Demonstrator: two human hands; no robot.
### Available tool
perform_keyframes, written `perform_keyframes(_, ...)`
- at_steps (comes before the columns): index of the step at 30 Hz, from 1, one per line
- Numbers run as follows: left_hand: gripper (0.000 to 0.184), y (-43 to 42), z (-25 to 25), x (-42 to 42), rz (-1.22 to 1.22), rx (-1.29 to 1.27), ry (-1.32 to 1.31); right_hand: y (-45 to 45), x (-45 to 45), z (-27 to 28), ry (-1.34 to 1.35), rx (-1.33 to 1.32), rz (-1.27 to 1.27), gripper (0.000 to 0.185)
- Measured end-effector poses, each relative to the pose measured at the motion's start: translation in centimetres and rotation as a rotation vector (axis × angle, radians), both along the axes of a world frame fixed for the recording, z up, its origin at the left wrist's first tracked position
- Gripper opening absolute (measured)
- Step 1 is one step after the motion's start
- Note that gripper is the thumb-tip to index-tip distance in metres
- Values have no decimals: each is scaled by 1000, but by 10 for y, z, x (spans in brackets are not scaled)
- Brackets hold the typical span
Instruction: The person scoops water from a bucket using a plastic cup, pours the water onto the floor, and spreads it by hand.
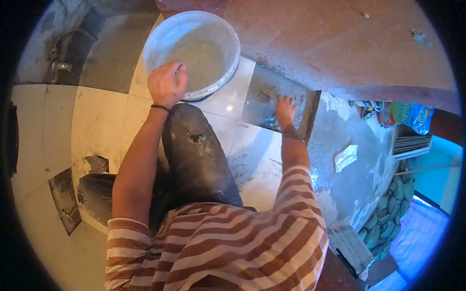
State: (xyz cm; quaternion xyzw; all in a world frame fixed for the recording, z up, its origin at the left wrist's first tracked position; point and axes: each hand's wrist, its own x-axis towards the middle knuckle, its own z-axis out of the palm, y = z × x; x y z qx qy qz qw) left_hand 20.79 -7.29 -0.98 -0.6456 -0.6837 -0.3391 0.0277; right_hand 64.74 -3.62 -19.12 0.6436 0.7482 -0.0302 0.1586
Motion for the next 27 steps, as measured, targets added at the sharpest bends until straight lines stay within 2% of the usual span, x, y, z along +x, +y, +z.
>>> perform_keyframes(2,17,1,-1,-1,-1,-1,-3,-20,-14,-24,-11,26,-43,44)
perform_keyframes(4,16,0,-1,-1,-11,-9,-9,-44,-33,-43,67,166,168,51)
perform_keyframes(8,15,2,0,-2,-12,14,9,-65,-43,-38,173,89,310,48)
perform_keyframes(10,15,1,-2,-2,-15,56,20,-64,-35,-25,505,-60,187,52)
perform_keyframes(11,15,1,-3,-2,-17,56,9,-61,-29,-18,504,-53,185,52)
perform_keyframes(13,14,1,-1,-3,-20,63,-4,-50,-23,9,793,-126,144,63)
perform_keyframes(14,14,0,-1,-2,-6,46,-4,-45,-22,26,791,-123,145,63)
perform_keyframes(16,15,0,-1,-2,9,27,-6,-29,-34,93,908,-66,90,71)
perform_keyframes(18,15,-1,-4,-2,-7,53,-12,-6,-47,155,842,38,236,77)
perform_keyframes(20,15,-2,-1,-1,-7,52,-15,13,-89,244,745,13,356,76)
perform_keyframes(21,15,-2,1,-1,0,55,-18,23,-106,267,699,19,393,76)
perform_keyframes(22,15,-1,-1,-2,-6,56,-16,33,-123,284,651,26,430,77)
perform_keyframes(25,15,-1,-7,-4,-19,80,-2,52,-190,319,280,226,641,66)
perform_keyframes(27,17,0,-3,-3,20,5,2,64,-229,328,77,346,763,60)
